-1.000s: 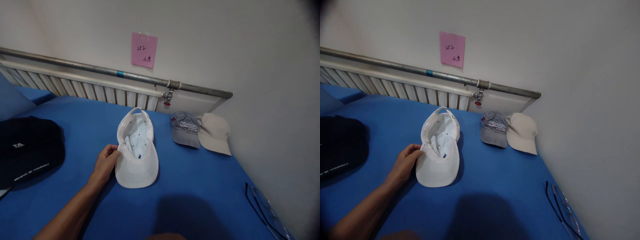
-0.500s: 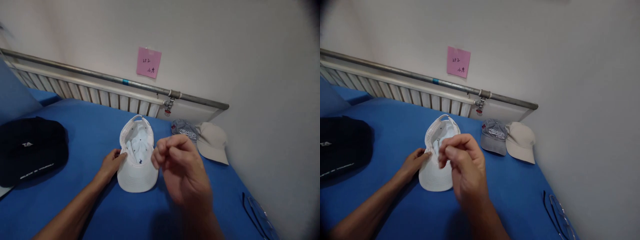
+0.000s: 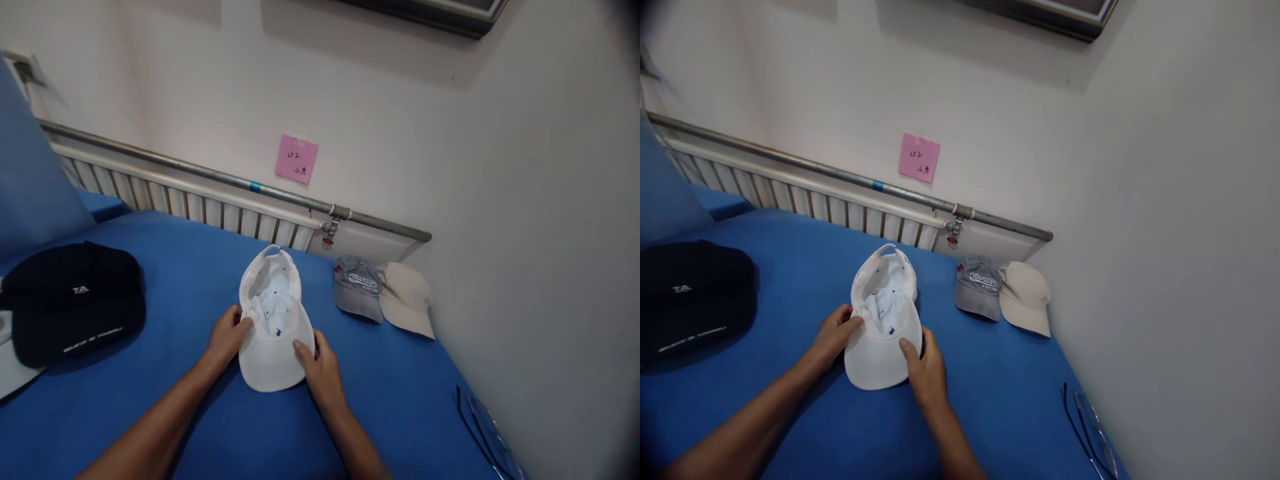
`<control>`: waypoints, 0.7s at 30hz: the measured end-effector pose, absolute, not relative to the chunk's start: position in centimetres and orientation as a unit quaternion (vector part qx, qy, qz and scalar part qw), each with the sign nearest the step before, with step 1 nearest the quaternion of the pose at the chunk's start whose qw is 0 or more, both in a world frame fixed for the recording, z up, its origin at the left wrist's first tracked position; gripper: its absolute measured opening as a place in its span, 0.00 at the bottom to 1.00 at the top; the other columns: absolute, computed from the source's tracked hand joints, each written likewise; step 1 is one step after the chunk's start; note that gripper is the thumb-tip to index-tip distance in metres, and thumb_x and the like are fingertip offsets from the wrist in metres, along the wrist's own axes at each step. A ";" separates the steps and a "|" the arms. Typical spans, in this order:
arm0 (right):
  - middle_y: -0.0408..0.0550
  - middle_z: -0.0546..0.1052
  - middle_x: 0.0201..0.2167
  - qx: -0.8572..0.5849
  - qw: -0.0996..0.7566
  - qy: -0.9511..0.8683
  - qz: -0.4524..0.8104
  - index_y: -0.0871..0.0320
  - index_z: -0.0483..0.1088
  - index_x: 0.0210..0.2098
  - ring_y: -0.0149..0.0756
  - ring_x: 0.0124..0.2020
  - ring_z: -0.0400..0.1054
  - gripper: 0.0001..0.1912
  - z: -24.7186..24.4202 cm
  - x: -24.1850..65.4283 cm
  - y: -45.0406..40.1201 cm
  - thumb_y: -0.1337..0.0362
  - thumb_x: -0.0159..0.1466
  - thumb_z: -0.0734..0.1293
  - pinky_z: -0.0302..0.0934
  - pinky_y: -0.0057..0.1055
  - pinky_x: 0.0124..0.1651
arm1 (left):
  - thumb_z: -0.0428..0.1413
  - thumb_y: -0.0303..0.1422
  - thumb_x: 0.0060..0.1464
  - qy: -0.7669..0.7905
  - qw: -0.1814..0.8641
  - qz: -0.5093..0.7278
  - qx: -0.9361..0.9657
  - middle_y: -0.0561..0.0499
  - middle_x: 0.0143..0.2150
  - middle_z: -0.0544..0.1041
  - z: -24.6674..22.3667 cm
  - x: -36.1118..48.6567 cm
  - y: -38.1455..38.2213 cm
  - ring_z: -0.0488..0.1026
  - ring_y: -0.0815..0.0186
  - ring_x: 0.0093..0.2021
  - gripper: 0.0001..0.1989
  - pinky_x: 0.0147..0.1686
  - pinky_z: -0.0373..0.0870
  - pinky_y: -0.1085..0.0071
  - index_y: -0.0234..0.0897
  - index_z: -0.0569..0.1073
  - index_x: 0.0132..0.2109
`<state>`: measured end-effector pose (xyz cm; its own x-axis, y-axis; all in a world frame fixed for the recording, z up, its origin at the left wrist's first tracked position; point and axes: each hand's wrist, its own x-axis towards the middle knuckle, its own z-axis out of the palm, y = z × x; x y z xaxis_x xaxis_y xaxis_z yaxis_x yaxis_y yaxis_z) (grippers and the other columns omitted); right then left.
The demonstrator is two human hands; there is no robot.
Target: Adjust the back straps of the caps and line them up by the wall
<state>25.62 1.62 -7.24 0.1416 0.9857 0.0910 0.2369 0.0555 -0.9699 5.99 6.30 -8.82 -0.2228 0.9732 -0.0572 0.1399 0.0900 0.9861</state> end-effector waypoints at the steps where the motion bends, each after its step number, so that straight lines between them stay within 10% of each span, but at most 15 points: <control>1: 0.50 0.80 0.38 -0.574 0.484 -0.539 0.381 0.58 0.72 0.44 0.44 0.39 0.74 0.19 -7.5 25.5 1.4 0.56 0.56 0.68 0.67 0.37 0.43 | 0.52 0.37 0.41 0.603 0.431 0.492 0.457 0.53 0.26 0.68 -8.7 6.0 6.1 0.65 0.65 0.27 0.08 0.24 0.60 0.72 0.37 0.67 0.29; 10: 0.50 0.80 0.40 -0.541 0.479 -0.577 0.381 0.59 0.73 0.46 0.44 0.40 0.74 0.17 -9.7 25.3 2.5 0.59 0.59 0.64 0.68 0.37 0.43 | 0.57 0.45 0.46 0.638 0.492 0.446 0.390 0.48 0.23 0.73 -8.0 4.4 6.2 0.67 0.64 0.20 0.17 0.18 0.60 0.71 0.33 0.72 0.34; 21: 0.46 0.75 0.28 -0.553 0.465 -0.621 0.305 0.58 0.71 0.37 0.38 0.30 0.69 0.14 -9.5 24.9 2.5 0.55 0.64 0.61 0.62 0.31 0.34 | 0.55 0.30 0.39 0.691 0.361 0.468 0.417 0.41 0.39 0.79 -7.5 3.5 6.6 0.74 0.48 0.41 0.17 0.32 0.67 0.62 0.37 0.75 0.40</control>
<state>24.88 2.49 -9.49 0.0429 0.9699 0.2399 0.4027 0.2030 -0.8926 3.53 6.57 -7.47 -0.3912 0.9139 -0.1085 0.2387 0.2146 0.9471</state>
